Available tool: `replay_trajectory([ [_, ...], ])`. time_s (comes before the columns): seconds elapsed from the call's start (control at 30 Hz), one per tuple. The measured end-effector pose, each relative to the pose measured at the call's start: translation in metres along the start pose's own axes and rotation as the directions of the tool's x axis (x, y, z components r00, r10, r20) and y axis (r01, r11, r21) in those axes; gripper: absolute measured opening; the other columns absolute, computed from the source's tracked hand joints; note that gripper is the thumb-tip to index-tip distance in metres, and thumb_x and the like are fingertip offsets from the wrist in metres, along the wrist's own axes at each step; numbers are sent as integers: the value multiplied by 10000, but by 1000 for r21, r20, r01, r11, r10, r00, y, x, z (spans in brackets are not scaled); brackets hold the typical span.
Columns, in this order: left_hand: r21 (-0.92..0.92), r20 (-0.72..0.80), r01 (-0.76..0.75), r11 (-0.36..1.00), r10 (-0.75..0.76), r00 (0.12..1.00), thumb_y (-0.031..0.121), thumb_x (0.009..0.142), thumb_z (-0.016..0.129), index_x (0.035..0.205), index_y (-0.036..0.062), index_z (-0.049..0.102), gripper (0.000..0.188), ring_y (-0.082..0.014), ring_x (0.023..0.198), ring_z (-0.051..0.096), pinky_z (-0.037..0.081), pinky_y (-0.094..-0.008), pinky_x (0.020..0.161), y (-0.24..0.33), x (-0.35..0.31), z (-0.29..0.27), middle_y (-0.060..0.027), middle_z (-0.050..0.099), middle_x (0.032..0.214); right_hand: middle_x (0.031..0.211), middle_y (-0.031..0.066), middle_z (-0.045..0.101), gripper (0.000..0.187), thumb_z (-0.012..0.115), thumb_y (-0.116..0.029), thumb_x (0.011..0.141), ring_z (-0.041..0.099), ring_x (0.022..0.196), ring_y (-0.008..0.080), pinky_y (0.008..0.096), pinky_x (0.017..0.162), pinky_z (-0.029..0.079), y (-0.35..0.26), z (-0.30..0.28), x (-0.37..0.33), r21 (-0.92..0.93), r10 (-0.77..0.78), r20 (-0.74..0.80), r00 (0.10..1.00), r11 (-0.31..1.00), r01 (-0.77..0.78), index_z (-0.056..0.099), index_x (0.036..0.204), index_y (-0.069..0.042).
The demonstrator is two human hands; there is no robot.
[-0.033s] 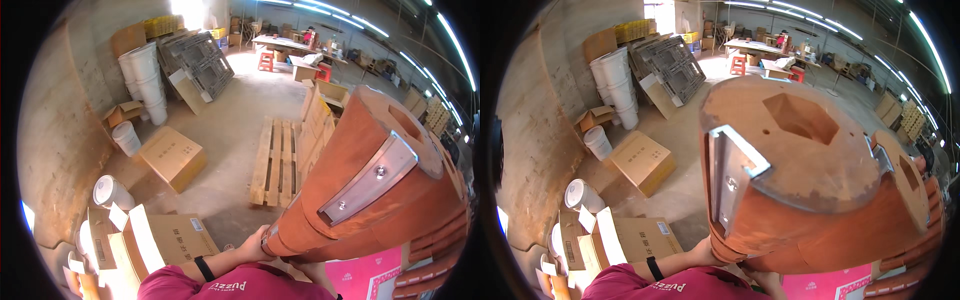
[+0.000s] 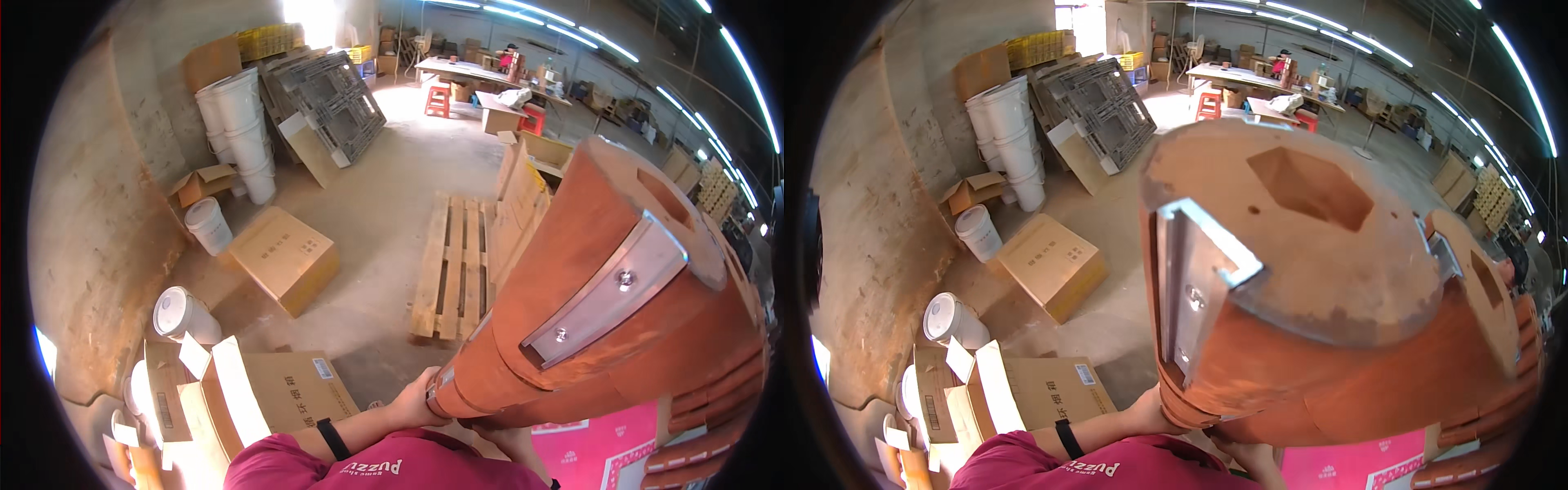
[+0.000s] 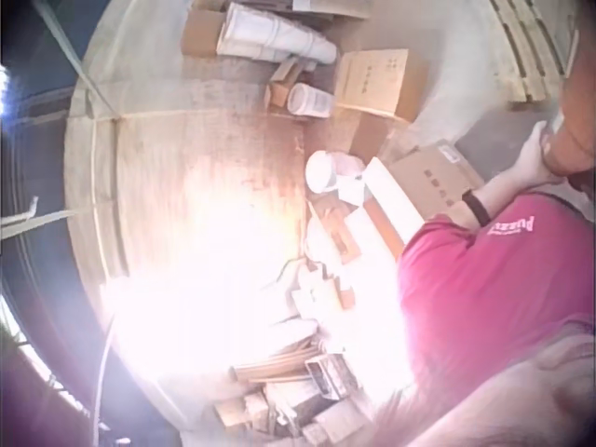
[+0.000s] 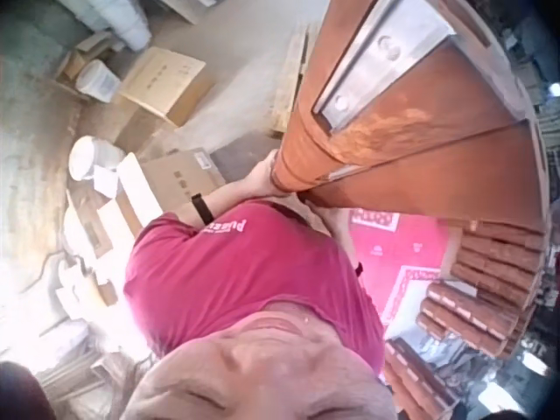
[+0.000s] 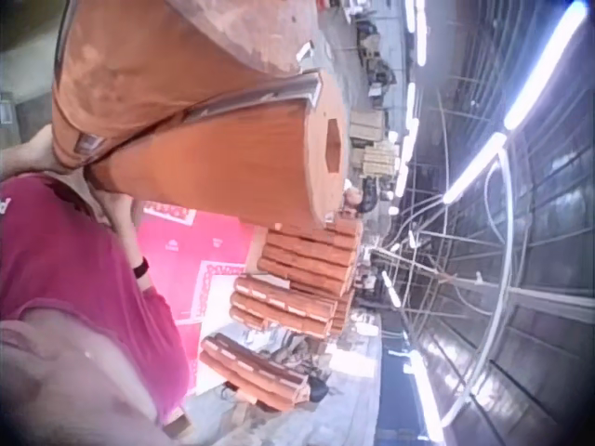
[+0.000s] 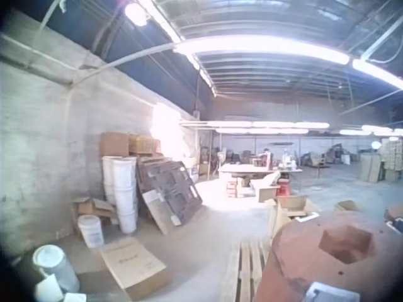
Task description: The recorder moves large wooden cylinders with metal brackets between workbenches and pallets.
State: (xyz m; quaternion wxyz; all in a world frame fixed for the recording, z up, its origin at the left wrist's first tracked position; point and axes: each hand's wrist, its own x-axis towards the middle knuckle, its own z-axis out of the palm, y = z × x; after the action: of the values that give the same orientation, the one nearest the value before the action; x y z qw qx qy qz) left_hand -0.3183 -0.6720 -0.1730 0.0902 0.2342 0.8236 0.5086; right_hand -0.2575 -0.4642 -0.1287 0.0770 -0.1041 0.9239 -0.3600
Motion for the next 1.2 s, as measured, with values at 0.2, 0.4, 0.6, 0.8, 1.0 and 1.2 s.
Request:
replay_trajectory([
  [0.2,-135,31,100,986,-97,995,255,512,768,1170,61,286,838,-272,1012,494,407,-339,828,-48,44,-71,-144,509,1061,1033,48,520,406,620,-329,700,478,970,180,323,861,353,-10,27,106,151,-19,-21,1000,988,22,528,1022,-100],
  [0.4,-129,-44,158,979,-165,985,188,546,757,1091,103,481,617,-200,1006,471,370,-343,873,-60,80,-128,-53,512,1079,988,63,550,412,703,-214,636,517,929,152,306,814,399,-19,26,198,191,-145,-100,984,968,162,531,980,-65],
  [0.6,-315,-138,174,933,-227,964,143,570,745,1034,80,514,523,-191,990,486,381,-335,864,-49,126,-160,-55,517,1062,937,65,566,665,755,-132,546,546,860,133,281,747,449,-21,12,274,765,46,72,996,638,-85,411,1099,2],
  [0.8,-373,-331,-18,928,-115,936,118,557,767,995,49,519,508,-175,947,514,407,-325,833,-93,151,-189,-71,547,997,1078,141,497,883,777,-213,487,497,987,202,309,839,396,-10,25,358,610,-148,106,983,791,53,296,1186,32],
  [1.0,-249,-417,0,968,-108,902,92,546,772,989,35,516,514,-171,915,531,417,-314,824,-129,193,-244,-66,556,979,1091,152,495,921,782,-265,465,487,1009,207,302,856,386,-30,32,440,567,-102,170,980,824,-12,298,1194,23],
  [1.2,-310,-299,9,951,-106,948,106,533,782,1021,26,491,573,-172,936,527,436,-310,807,-189,239,-341,-83,532,1026,1087,142,500,886,781,-202,485,496,995,196,301,834,406,-72,53,534,600,-67,154,986,799,-40,293,1199,-9],
])
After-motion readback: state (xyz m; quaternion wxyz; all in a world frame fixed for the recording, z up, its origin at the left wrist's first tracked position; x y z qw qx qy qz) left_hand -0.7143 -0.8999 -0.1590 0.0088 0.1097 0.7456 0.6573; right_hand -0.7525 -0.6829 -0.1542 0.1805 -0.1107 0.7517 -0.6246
